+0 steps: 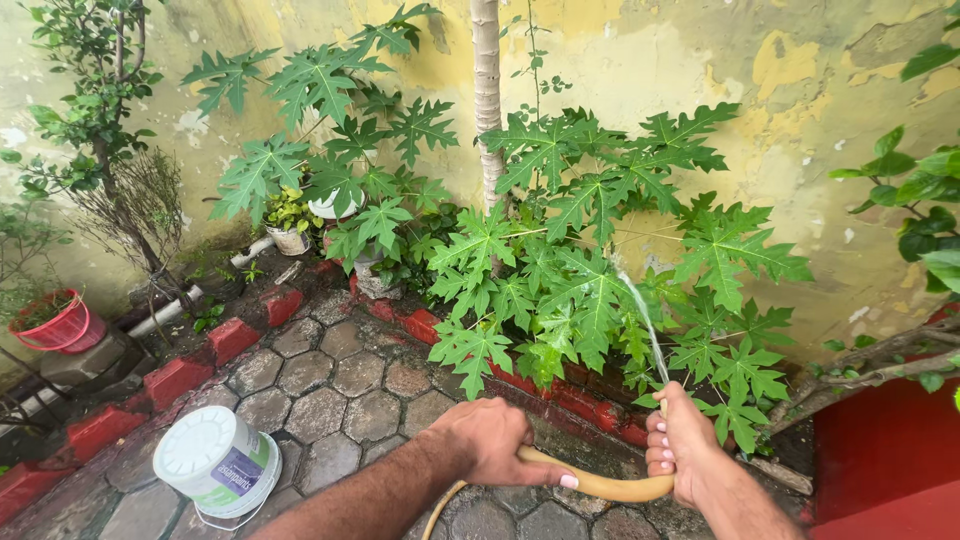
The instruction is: The person waters several plants in an outdoor garden using a yellow hose.
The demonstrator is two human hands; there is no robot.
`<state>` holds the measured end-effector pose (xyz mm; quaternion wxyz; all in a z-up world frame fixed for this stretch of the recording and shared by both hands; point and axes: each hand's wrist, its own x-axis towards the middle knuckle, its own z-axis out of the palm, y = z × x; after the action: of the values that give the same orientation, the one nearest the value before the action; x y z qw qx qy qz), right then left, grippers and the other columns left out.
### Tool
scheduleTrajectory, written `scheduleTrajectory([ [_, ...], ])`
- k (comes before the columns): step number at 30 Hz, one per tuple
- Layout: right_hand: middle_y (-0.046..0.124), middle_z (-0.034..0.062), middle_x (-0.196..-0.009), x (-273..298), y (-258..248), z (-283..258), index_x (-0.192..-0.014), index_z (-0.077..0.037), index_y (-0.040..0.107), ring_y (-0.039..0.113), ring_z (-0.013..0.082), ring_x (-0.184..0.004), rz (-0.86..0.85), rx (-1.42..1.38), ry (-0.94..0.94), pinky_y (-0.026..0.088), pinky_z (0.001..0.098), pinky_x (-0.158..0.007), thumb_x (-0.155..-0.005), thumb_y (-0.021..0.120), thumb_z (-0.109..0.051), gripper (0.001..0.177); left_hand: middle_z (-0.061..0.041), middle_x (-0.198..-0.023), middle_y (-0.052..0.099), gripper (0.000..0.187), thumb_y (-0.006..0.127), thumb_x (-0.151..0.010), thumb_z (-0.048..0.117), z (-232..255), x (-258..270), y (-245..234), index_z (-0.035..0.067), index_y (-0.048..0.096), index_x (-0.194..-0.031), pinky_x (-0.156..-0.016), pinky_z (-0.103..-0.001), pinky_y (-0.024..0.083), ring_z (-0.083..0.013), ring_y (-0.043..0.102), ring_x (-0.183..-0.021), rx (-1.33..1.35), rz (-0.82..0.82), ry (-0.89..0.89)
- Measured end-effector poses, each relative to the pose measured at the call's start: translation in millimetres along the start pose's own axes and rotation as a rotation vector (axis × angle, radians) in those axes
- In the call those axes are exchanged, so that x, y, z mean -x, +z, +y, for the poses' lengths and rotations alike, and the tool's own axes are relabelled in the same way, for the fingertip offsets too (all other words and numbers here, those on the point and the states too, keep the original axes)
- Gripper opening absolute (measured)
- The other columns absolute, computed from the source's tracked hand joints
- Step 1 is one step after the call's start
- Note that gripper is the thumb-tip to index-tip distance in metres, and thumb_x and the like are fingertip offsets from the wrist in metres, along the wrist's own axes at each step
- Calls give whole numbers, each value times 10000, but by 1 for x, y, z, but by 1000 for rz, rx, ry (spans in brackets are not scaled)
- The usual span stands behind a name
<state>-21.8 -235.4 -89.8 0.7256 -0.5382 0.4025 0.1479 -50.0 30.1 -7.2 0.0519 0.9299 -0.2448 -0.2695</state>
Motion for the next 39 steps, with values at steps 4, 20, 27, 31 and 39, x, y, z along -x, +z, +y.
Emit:
scheduleTrajectory([
  [4, 247, -58, -551, -4, -2, 5, -669, -161, 338, 208, 89, -422, 15, 27, 23, 150, 285, -374, -905, 563, -413, 412, -132, -808, 741, 888, 483, -788, 904, 2, 4, 2, 56, 741, -841, -910, -449, 593, -242, 756, -846, -13, 25, 22],
  [20, 218, -60, -557, -12, -27, -14, -660, -169, 332, 192, 97, -427, 57, -77, 3, 141, 295, -380, -936, 518, -431, 423, -146, -851, 749, 901, 472, -801, 901, 29, -8, -7, 53, 763, -890, -947, -455, 577, -269, 760, -922, 9, 9, -2],
  [27, 211, -60, -555, -13, -49, -32, -646, -179, 314, 179, 94, -429, 121, -192, -31, 133, 293, -386, -932, 524, -429, 435, -162, -880, 735, 948, 460, -791, 923, 47, -35, -6, 33, 751, -937, -945, -472, 580, -284, 748, -930, 41, 7, 1],
  [31, 204, -58, -547, -19, -64, -43, -634, -181, 313, 177, 100, -426, 149, -235, -65, 137, 295, -388, -928, 531, -421, 438, -162, -857, 747, 952, 411, -791, 918, 57, -46, -10, 42, 759, -922, -929, -477, 578, -281, 764, -899, 31, -17, 26],
  [39, 205, -64, -544, -39, -82, -53, -631, -188, 305, 176, 101, -427, 142, -196, -13, 137, 297, -396, -932, 512, -457, 453, -153, -848, 749, 946, 420, -810, 905, 75, -67, -20, 19, 749, -854, -932, -452, 584, -261, 763, -891, -27, -24, 41],
])
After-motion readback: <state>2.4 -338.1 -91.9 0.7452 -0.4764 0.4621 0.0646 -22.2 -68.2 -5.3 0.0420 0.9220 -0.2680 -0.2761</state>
